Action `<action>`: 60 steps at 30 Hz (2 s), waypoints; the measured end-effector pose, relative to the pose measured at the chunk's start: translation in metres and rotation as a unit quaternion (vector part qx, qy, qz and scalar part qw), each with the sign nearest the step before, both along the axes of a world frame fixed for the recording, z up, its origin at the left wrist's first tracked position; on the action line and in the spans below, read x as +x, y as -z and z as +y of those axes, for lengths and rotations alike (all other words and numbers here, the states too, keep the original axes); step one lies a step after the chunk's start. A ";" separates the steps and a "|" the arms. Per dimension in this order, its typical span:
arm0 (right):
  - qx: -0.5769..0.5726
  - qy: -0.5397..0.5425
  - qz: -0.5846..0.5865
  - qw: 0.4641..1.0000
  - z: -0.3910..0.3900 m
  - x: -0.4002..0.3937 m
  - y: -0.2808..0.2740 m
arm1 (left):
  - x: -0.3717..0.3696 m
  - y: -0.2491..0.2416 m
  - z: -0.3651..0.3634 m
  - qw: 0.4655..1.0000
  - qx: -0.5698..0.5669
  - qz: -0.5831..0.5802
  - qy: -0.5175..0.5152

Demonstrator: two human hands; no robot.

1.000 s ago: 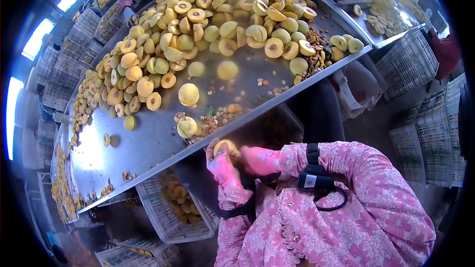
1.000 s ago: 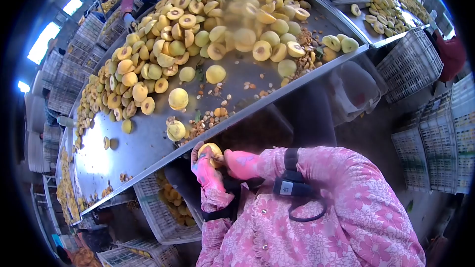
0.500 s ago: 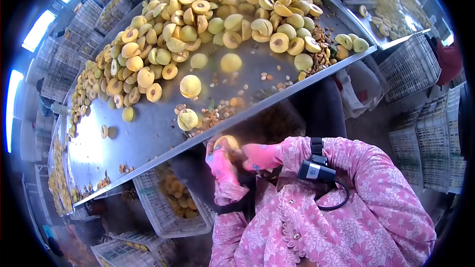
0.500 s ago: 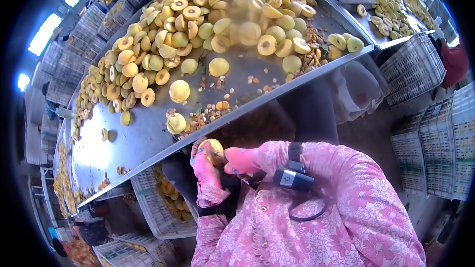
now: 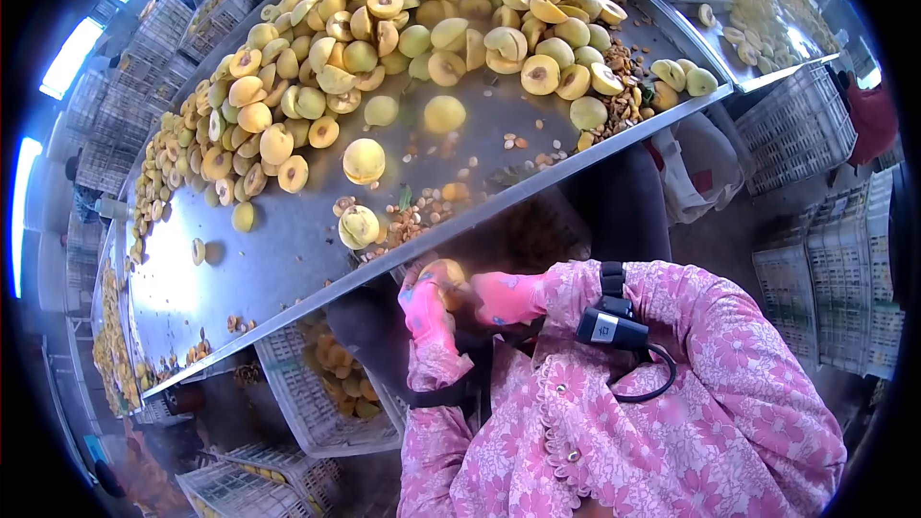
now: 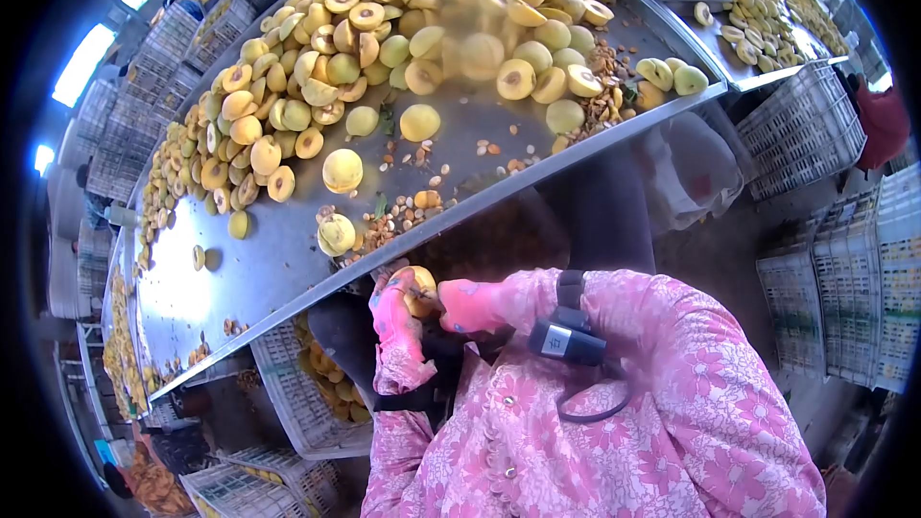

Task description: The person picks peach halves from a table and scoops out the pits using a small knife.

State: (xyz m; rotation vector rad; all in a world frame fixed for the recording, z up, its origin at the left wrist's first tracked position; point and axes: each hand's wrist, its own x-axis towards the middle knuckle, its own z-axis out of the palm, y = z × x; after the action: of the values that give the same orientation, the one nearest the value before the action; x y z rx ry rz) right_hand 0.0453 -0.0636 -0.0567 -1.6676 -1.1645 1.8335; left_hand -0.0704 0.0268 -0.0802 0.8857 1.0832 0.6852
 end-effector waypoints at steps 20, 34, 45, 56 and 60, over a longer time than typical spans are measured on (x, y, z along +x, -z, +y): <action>-0.048 0.066 0.093 0.992 -0.005 -0.005 0.029 | 0.007 0.007 -0.012 0.999 0.009 0.002 -0.053; 0.166 0.033 -0.136 0.976 -0.010 -0.018 0.067 | 0.002 0.025 -0.013 0.998 -0.026 0.018 -0.050; 0.015 0.042 -0.082 0.996 -0.005 -0.015 0.018 | 0.004 0.023 -0.019 0.995 0.005 -0.021 -0.099; 0.012 0.066 0.019 0.998 0.001 -0.017 0.003 | 0.002 0.018 -0.016 0.988 0.020 -0.033 -0.150; -0.092 0.124 0.164 0.974 0.000 -0.013 -0.004 | -0.003 0.023 -0.012 0.991 0.022 -0.061 -0.116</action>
State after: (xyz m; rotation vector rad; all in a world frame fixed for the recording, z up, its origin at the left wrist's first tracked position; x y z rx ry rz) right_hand 0.0326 -0.0632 -0.0529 -1.4505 -0.6378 2.0023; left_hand -0.0737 0.0146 -0.1030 0.7511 1.0737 0.9466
